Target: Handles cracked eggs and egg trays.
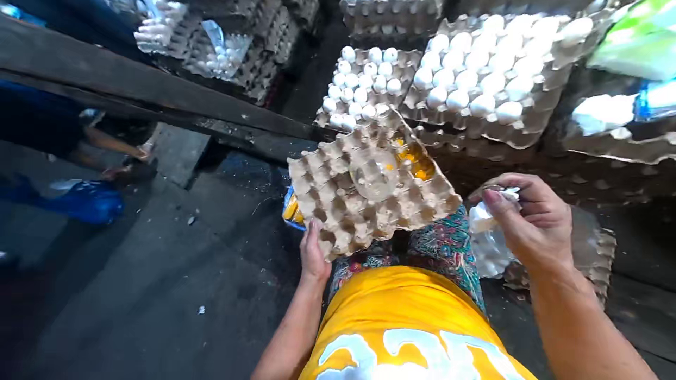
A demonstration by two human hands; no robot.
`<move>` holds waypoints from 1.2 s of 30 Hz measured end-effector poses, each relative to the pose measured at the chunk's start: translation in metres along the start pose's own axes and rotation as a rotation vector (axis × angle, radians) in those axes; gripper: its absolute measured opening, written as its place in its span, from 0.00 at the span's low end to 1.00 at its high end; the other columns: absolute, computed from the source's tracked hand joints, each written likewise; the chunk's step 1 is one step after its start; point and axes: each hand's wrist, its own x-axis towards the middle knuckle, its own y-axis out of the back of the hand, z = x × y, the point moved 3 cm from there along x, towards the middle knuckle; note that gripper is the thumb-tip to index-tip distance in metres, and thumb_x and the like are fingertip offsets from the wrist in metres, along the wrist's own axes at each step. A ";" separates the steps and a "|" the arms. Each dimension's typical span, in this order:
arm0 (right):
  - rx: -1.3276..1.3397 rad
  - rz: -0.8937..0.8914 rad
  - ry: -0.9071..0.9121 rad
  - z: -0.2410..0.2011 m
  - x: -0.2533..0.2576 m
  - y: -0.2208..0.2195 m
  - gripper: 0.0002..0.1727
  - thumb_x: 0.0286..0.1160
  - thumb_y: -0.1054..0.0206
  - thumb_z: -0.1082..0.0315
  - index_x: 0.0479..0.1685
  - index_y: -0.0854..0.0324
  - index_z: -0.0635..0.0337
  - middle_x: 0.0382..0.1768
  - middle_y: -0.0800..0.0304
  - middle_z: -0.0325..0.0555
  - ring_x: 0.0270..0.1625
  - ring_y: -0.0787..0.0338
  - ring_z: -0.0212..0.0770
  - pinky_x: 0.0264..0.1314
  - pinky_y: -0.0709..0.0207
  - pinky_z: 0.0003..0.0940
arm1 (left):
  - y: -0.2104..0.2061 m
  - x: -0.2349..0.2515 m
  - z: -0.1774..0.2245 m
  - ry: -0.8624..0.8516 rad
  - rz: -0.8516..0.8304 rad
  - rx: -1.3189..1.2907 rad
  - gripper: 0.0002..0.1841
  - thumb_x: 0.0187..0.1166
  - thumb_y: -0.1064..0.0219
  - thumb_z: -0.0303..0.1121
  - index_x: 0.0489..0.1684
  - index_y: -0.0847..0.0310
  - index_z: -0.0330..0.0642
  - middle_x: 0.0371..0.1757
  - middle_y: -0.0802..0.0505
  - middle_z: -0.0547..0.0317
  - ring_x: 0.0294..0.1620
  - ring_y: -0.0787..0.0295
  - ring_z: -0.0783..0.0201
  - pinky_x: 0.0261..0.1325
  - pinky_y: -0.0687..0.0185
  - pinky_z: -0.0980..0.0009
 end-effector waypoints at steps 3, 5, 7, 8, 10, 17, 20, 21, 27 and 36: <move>-0.166 -0.164 0.117 -0.012 0.003 -0.039 0.19 0.85 0.37 0.66 0.72 0.23 0.60 0.49 0.09 0.41 0.44 0.09 0.28 0.48 0.11 0.28 | 0.008 0.001 -0.004 -0.003 -0.002 0.031 0.24 0.96 0.58 0.41 0.78 0.32 0.32 0.58 0.10 0.45 0.55 0.08 0.61 0.58 0.10 0.60; -0.284 -0.243 0.141 -0.019 0.000 -0.066 0.24 0.82 0.35 0.68 0.77 0.24 0.62 0.48 0.05 0.49 0.40 0.07 0.36 0.45 0.10 0.36 | 0.016 -0.002 -0.003 -0.025 0.004 0.077 0.24 0.96 0.56 0.40 0.78 0.32 0.31 0.62 0.12 0.46 0.59 0.11 0.63 0.62 0.13 0.62; -0.397 -0.254 0.203 -0.025 0.005 -0.088 0.24 0.79 0.35 0.70 0.76 0.20 0.61 0.46 0.04 0.49 0.38 0.06 0.40 0.44 0.09 0.40 | 0.015 -0.001 0.002 -0.053 -0.007 0.077 0.24 0.94 0.54 0.40 0.76 0.30 0.30 0.65 0.13 0.46 0.61 0.13 0.64 0.65 0.15 0.63; -0.446 -0.249 0.215 -0.025 0.006 -0.098 0.24 0.78 0.35 0.71 0.75 0.19 0.60 0.46 0.04 0.49 0.40 0.04 0.42 0.46 0.08 0.43 | 0.015 0.000 0.002 -0.048 -0.005 0.065 0.24 0.94 0.54 0.40 0.76 0.30 0.30 0.63 0.12 0.46 0.60 0.12 0.65 0.64 0.14 0.63; -0.554 -0.242 0.224 -0.021 0.005 -0.114 0.23 0.79 0.36 0.70 0.74 0.18 0.59 0.46 0.04 0.50 0.42 0.03 0.47 0.47 0.08 0.48 | 0.019 0.002 0.000 -0.021 -0.012 0.034 0.24 0.94 0.54 0.41 0.78 0.31 0.31 0.64 0.12 0.45 0.61 0.12 0.63 0.65 0.14 0.60; -0.783 -0.236 0.279 -0.025 0.015 -0.134 0.16 0.79 0.39 0.68 0.59 0.12 0.61 0.43 0.04 0.48 0.44 0.03 0.46 0.46 0.08 0.42 | 0.029 0.014 -0.010 0.014 -0.055 -0.056 0.27 0.92 0.52 0.42 0.82 0.35 0.33 0.72 0.17 0.43 0.69 0.17 0.60 0.70 0.19 0.58; -0.840 -0.312 0.222 -0.037 0.017 -0.136 0.14 0.78 0.38 0.71 0.57 0.13 0.63 0.42 0.06 0.53 0.42 0.04 0.52 0.42 0.09 0.49 | 0.030 0.017 -0.009 -0.011 -0.076 -0.065 0.27 0.91 0.52 0.42 0.82 0.34 0.34 0.70 0.15 0.45 0.66 0.15 0.62 0.68 0.16 0.60; -0.843 -0.329 0.213 -0.039 0.014 -0.137 0.14 0.79 0.39 0.71 0.56 0.13 0.64 0.41 0.06 0.54 0.42 0.04 0.53 0.41 0.10 0.50 | 0.031 0.016 -0.010 -0.009 -0.086 -0.063 0.26 0.93 0.53 0.42 0.82 0.35 0.33 0.71 0.16 0.45 0.67 0.15 0.63 0.69 0.17 0.61; -0.883 -0.365 0.321 -0.036 0.005 -0.139 0.13 0.83 0.43 0.70 0.53 0.13 0.63 0.38 0.07 0.55 0.40 0.05 0.55 0.40 0.11 0.49 | 0.037 0.025 -0.018 -0.034 -0.097 -0.091 0.26 0.92 0.54 0.41 0.82 0.36 0.32 0.66 0.14 0.44 0.62 0.12 0.61 0.65 0.14 0.60; -0.938 -0.449 0.320 -0.029 -0.010 -0.143 0.12 0.83 0.40 0.71 0.55 0.14 0.65 0.38 0.07 0.55 0.42 0.05 0.56 0.42 0.11 0.48 | 0.047 0.025 -0.028 -0.079 -0.097 -0.108 0.26 0.88 0.51 0.42 0.77 0.33 0.33 0.60 0.11 0.48 0.58 0.11 0.63 0.63 0.13 0.61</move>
